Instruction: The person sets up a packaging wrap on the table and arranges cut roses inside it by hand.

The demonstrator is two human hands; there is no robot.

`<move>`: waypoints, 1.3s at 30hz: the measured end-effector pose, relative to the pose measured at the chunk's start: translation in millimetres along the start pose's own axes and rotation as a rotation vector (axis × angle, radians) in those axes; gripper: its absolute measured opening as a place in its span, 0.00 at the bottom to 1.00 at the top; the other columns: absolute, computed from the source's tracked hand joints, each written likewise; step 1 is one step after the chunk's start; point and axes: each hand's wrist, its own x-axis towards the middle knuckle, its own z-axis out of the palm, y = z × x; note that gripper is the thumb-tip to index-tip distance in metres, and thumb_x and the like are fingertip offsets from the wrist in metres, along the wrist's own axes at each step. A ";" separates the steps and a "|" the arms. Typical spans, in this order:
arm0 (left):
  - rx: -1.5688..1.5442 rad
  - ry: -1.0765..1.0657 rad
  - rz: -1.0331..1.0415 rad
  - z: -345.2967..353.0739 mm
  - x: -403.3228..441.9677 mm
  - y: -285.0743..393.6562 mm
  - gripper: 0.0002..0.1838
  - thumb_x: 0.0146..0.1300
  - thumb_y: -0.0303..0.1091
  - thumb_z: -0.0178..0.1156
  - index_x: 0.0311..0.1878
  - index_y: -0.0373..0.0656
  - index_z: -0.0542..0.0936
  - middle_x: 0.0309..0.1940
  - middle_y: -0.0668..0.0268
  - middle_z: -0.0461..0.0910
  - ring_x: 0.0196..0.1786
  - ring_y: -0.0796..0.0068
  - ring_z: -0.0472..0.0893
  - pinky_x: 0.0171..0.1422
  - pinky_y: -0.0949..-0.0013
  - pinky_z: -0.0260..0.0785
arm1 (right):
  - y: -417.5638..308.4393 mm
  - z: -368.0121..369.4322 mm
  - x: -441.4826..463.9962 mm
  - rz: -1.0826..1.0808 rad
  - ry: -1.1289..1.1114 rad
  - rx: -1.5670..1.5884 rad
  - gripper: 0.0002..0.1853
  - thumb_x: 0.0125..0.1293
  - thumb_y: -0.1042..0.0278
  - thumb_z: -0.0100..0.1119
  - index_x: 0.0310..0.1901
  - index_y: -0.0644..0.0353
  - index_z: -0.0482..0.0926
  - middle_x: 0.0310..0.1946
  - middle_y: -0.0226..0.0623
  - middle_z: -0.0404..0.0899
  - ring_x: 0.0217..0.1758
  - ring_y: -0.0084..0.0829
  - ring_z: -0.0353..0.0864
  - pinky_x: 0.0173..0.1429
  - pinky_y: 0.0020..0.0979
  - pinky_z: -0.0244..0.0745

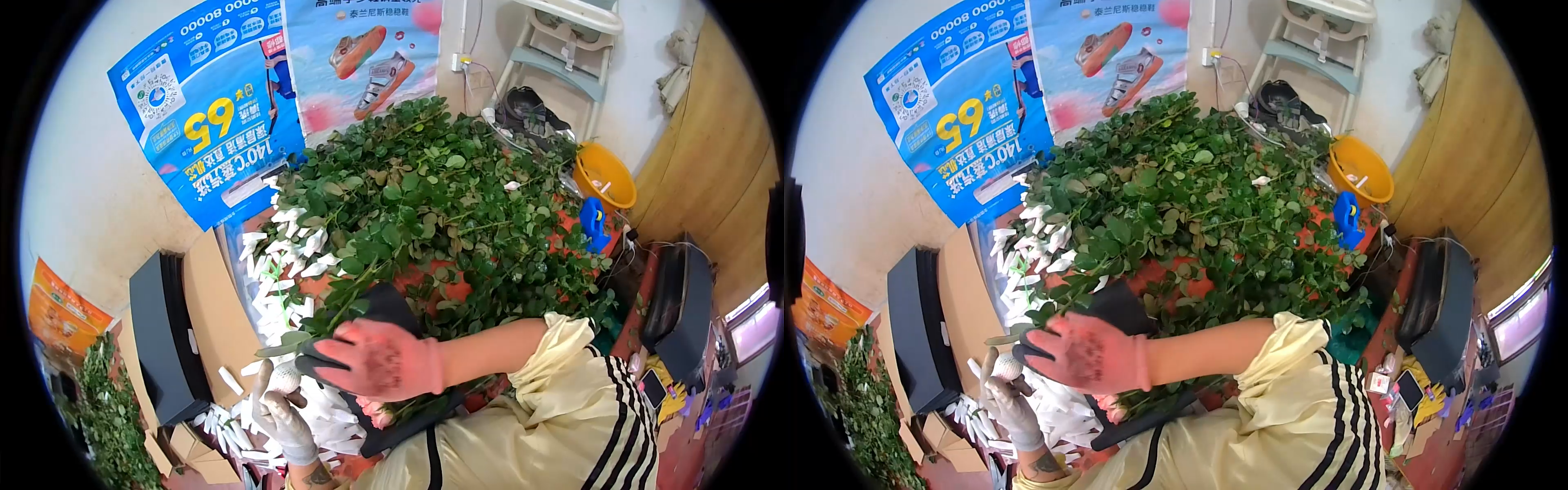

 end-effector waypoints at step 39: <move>0.262 0.200 -0.161 -95.8 -1.5 -23.4 0.23 0.60 0.31 0.57 0.56 0.32 0.69 0.44 0.58 0.72 0.36 0.73 0.76 0.35 0.76 0.73 | 58.5 6.3 -36.4 0.302 0.372 0.085 0.25 0.45 0.72 0.64 0.49 0.51 0.75 0.47 0.31 0.75 0.44 0.35 0.75 0.46 0.35 0.68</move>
